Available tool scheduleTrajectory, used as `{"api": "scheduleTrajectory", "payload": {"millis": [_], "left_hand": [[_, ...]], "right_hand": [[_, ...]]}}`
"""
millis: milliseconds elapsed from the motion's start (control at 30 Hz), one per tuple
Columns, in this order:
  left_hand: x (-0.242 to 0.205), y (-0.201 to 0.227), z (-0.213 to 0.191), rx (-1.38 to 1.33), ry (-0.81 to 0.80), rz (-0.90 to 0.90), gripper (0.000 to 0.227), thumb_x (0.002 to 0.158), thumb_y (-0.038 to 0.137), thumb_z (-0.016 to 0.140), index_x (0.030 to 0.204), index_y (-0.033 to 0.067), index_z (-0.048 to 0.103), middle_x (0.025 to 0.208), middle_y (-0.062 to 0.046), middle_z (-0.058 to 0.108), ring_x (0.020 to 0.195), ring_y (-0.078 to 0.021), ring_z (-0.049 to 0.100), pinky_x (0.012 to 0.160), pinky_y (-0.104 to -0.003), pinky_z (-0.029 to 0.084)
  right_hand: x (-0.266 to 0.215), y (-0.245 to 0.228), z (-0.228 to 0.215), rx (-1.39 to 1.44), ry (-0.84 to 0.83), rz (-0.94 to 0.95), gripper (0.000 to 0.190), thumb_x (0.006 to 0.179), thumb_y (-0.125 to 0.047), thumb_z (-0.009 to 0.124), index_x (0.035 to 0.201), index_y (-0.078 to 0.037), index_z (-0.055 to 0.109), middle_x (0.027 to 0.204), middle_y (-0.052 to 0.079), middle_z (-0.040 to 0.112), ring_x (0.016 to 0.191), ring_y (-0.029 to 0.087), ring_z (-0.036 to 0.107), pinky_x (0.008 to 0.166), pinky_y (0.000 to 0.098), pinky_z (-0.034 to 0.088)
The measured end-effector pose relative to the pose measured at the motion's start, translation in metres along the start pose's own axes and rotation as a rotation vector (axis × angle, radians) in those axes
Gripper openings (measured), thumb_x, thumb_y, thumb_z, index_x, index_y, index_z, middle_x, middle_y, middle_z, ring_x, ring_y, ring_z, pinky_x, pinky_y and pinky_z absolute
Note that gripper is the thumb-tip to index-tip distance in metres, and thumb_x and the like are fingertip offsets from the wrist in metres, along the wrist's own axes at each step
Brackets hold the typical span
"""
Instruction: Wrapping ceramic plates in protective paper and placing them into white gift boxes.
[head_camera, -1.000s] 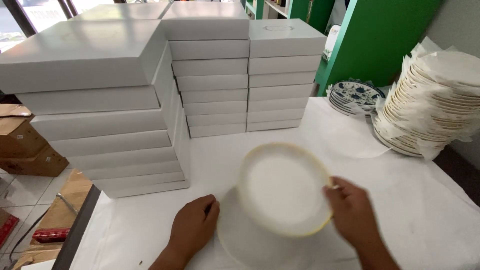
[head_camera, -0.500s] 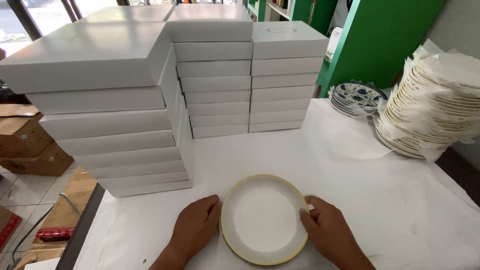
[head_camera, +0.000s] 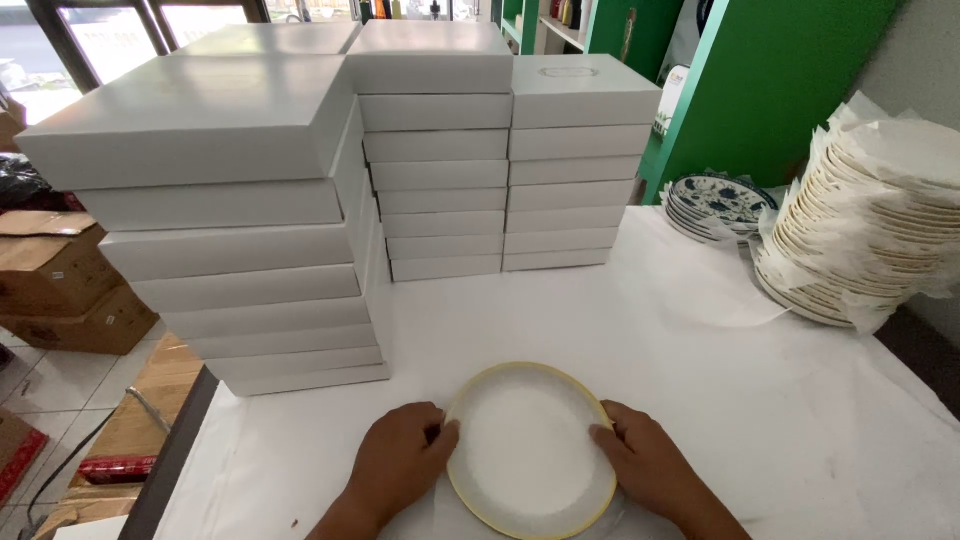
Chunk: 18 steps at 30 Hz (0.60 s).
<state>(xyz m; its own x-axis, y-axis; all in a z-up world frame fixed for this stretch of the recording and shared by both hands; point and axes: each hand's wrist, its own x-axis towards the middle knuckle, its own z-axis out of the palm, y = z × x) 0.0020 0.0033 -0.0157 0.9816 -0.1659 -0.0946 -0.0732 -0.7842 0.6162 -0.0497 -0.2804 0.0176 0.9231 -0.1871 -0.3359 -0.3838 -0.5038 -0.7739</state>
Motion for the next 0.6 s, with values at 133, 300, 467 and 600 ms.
{"api": "scheduleTrajectory", "payload": {"millis": [133, 300, 467, 600], "left_hand": [[0.006, -0.014, 0.001, -0.002, 0.03, 0.048, 0.039, 0.092, 0.041, 0.057, 0.063, 0.0158, 0.049, 0.064, 0.003, 0.056, 0.066, -0.0159, 0.051, 0.063, -0.036, 0.039], [0.0, -0.014, -0.018, 0.014, -0.068, -0.021, 0.043, 0.078, 0.034, 0.064, 0.057, 0.0137, 0.032, 0.057, 0.003, 0.035, 0.058, -0.012, 0.033, 0.055, -0.034, 0.025], [0.0, -0.01, -0.026, 0.042, -0.13, 0.007, 0.044, 0.081, 0.037, 0.063, 0.057, 0.0132, 0.036, 0.059, 0.002, 0.038, 0.06, -0.0134, 0.036, 0.057, -0.036, 0.026], [-0.003, -0.009, -0.036, 0.063, -0.091, 0.177, 0.078, 0.096, 0.07, 0.055, 0.054, 0.0064, 0.039, 0.051, -0.009, 0.042, 0.056, -0.0156, 0.043, 0.061, -0.042, 0.031]], "right_hand": [[-0.003, -0.006, 0.005, -0.028, 0.0, -0.036, 0.034, 0.099, -0.024, 0.05, 0.109, -0.015, 0.081, 0.088, 0.0, 0.077, 0.079, 0.013, 0.067, 0.073, 0.0271, 0.049], [-0.011, -0.018, 0.01, -0.003, -0.055, -0.02, 0.037, 0.097, -0.021, 0.05, 0.11, -0.014, 0.084, 0.083, -0.001, 0.072, 0.076, 0.012, 0.06, 0.073, 0.0255, 0.044], [0.0, -0.001, 0.015, 0.037, 0.064, -0.061, 0.036, 0.095, -0.024, 0.055, 0.11, -0.014, 0.086, 0.099, -0.001, 0.085, 0.092, 0.011, 0.071, 0.085, 0.026, 0.052], [0.028, 0.028, 0.011, 0.026, 0.346, 0.061, 0.037, 0.091, -0.014, 0.048, 0.101, -0.013, 0.083, 0.104, 0.003, 0.083, 0.102, 0.016, 0.068, 0.097, 0.0323, 0.048]]}}
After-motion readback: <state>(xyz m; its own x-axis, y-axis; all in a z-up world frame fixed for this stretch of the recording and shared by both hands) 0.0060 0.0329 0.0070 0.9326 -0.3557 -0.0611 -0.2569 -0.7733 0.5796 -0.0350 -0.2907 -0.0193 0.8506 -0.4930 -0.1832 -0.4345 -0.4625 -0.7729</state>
